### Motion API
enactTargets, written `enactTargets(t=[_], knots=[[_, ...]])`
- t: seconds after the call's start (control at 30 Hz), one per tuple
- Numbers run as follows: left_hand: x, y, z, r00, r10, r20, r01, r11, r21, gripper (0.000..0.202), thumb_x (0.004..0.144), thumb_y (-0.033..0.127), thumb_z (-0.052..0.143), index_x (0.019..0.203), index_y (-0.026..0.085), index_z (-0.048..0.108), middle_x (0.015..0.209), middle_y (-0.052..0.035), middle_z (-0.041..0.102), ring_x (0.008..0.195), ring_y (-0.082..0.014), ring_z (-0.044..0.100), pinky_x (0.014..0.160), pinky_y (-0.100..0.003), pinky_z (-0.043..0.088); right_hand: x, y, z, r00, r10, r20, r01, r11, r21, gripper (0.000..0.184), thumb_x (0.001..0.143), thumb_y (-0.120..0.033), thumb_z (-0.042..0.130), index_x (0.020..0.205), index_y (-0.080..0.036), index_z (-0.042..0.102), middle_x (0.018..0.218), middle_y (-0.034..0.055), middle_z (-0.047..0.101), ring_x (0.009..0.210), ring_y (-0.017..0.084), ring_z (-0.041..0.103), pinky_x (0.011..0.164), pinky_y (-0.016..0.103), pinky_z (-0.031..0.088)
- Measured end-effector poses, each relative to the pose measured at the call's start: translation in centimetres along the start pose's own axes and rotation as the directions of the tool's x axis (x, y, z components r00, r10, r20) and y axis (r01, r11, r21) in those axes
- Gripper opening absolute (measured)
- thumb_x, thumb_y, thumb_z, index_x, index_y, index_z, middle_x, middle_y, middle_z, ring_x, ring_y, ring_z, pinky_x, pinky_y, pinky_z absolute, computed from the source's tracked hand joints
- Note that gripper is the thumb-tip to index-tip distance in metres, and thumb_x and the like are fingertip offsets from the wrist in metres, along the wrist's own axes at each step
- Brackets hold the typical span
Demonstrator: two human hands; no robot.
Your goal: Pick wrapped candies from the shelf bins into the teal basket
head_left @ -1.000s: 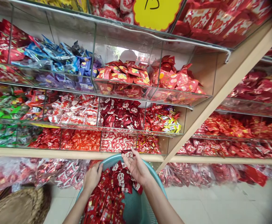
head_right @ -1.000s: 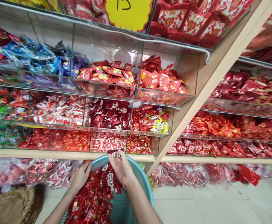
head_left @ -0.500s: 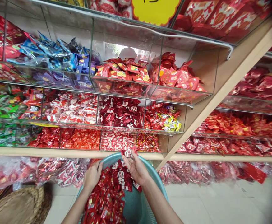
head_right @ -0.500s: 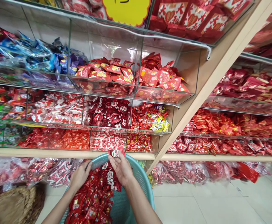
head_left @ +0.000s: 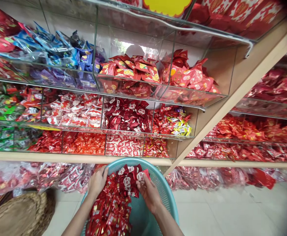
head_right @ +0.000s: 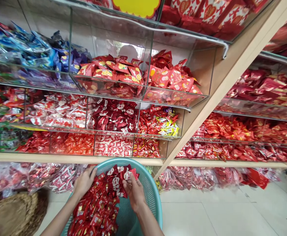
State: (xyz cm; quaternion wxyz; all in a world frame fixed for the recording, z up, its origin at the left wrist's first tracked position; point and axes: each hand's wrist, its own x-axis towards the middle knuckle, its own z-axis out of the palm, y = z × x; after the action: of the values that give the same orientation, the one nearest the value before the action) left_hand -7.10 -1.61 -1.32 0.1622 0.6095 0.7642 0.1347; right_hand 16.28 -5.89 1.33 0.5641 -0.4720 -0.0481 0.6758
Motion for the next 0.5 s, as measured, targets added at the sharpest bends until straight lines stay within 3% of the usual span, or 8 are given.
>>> enactTargets(t=[0.5], knots=[[0.09,-0.26,0.3,1.0,0.017,-0.013,-0.017,1.0,-0.001,0.056,0.09,0.051,0.018,0.122,0.025,0.056,0.117,-0.0079,0.069,0.095,-0.0241,0.068,0.079,-0.035,0.049,-0.79,0.73,-1.12,0.999,-0.036,0.019,0.036,0.999,-0.021,0.04,0.051,-0.038,0.087,0.073,-0.015,0.061,0.066,0.0005,0.068,0.067,0.013,0.068,0.061,0.018,0.056]])
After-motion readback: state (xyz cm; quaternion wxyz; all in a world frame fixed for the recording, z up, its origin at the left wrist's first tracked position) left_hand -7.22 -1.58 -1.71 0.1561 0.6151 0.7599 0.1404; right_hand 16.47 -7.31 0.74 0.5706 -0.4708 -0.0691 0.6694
